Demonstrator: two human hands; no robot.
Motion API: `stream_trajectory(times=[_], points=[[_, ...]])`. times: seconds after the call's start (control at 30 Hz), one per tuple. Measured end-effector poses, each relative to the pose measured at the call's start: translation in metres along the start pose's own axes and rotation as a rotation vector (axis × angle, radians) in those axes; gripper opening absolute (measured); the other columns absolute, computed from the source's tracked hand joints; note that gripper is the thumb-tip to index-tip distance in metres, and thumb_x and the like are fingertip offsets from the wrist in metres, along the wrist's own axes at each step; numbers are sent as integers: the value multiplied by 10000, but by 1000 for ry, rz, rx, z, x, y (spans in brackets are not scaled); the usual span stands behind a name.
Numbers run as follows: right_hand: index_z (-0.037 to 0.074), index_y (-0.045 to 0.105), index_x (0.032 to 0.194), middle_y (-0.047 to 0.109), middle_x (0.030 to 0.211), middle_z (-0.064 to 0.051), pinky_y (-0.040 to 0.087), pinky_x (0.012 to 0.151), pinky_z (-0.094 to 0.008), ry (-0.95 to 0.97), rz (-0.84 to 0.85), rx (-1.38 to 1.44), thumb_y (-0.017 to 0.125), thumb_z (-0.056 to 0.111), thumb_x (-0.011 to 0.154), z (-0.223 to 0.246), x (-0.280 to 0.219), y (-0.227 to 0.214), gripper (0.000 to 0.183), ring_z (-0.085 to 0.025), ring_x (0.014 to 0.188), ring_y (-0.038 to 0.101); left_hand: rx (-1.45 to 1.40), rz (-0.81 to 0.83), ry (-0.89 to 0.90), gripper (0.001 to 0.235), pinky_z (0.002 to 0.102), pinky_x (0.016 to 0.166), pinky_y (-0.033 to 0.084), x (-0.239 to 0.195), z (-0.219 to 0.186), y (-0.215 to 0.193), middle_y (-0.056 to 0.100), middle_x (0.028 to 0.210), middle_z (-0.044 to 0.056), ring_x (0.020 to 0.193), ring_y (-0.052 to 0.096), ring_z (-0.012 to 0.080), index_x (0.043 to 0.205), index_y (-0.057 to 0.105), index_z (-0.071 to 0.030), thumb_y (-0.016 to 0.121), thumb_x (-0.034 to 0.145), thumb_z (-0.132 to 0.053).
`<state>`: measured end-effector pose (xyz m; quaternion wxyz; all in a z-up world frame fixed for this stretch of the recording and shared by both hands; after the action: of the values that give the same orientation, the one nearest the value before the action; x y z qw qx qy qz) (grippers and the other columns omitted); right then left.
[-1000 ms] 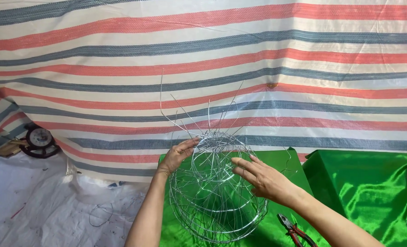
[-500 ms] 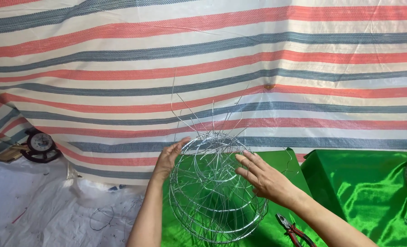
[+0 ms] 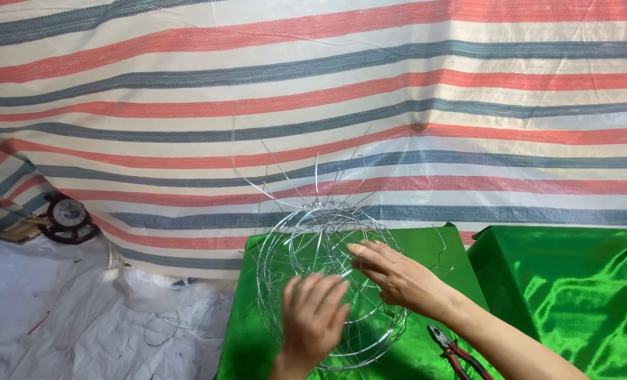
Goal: The person is adding layers of thin metal wire to a spherical frame, securing them by twisting and trimming the excess with pliers.
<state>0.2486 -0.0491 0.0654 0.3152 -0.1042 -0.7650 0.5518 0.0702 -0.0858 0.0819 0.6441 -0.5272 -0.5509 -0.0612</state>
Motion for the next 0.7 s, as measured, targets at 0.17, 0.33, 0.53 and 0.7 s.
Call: stream_trajectory(times=[0.17,0.33,0.53,0.7], points=[[41,297,1565,117,1672,-221,228,1208,-544,123,125,86,970,215,464,-7,-6,-2,1302,-380,1534,171,109,158,-60,536,587,1047,340,6,-3,30,639,1294,35,1179,542,266,1352,614,-151,676,917,-458],[147,345,1558,237,1664,-144,463,1112,-483,413,-61,570,869,11,753,-5,-34,-88,970,-355,1485,351,114,191,-128,647,516,1057,333,-3,3,48,614,1347,15,1188,531,227,1467,496,-186,618,922,-514],[31,696,1106,731,1119,-153,597,959,-320,674,-821,374,729,69,865,5,-119,-111,246,-247,1039,724,62,198,-167,734,514,1027,293,-9,5,54,679,1266,-54,1161,501,200,1531,337,-243,533,927,-611],[37,654,1136,661,1223,-143,549,1056,-299,1204,-1055,662,656,3,930,8,-185,-11,209,-238,1171,637,198,191,-105,985,559,1034,331,-16,5,58,611,1399,-45,1179,526,243,1500,395,-234,604,772,-864]])
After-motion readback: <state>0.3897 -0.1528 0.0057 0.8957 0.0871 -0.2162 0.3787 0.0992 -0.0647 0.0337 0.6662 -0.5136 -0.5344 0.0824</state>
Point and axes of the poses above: each hand's wrist, its own x-axis towards the middle knuckle, its own y-axis out of the palm, z = x × y, the point moved 6 cm from there along x, towards the middle knuckle
